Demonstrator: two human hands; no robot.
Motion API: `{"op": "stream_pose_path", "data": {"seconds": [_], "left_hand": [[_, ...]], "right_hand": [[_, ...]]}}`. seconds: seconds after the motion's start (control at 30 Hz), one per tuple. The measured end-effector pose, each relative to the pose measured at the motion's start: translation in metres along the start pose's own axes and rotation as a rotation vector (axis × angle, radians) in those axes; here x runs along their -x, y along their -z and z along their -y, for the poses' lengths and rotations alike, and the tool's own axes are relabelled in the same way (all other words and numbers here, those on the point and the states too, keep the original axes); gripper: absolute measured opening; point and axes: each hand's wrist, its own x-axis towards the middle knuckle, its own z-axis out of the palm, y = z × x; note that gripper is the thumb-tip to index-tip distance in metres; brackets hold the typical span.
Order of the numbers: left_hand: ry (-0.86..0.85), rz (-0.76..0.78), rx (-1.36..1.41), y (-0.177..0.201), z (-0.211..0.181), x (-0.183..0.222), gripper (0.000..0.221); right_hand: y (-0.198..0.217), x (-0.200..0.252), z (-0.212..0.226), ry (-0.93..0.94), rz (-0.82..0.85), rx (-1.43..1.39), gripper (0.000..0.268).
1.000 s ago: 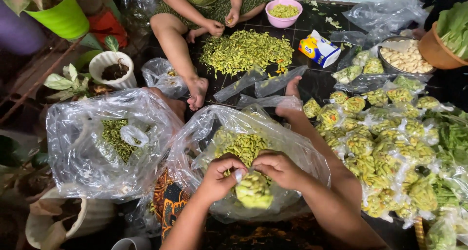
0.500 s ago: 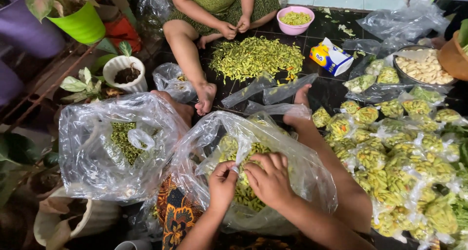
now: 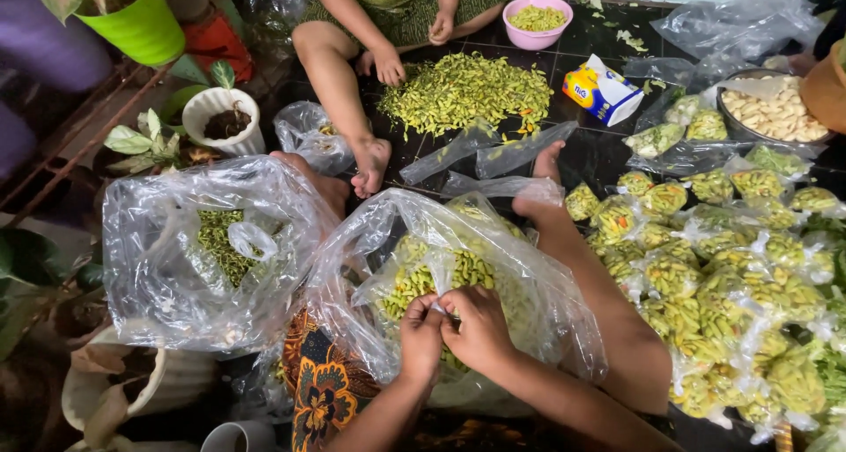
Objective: The person scoops green vegetables from a large plastic bag into smaller clear plastic bags. They then tie the small bags and place them on the floor. The person repeats this process throughout the clip.
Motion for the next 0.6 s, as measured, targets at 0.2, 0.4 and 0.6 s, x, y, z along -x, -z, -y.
{"op": "stream_pose_path", "data": {"seconds": [0.2, 0.4, 0.6], "left_hand": [[-0.113, 0.098, -0.083, 0.004, 0.019, -0.011, 0.014], [-0.571, 0.390, -0.346, 0.022, -0.004, -0.015, 0.013], [-0.314, 0.492, -0.125, 0.033, -0.019, -0.011, 0.010]], "right_hand": [[0.003, -0.008, -0.008, -0.058, -0.040, -0.129, 0.022], [0.013, -0.015, -0.025, -0.436, 0.169, -0.410, 0.018], [0.008, -0.023, -0.026, -0.356, 0.128, -0.427, 0.013]]}}
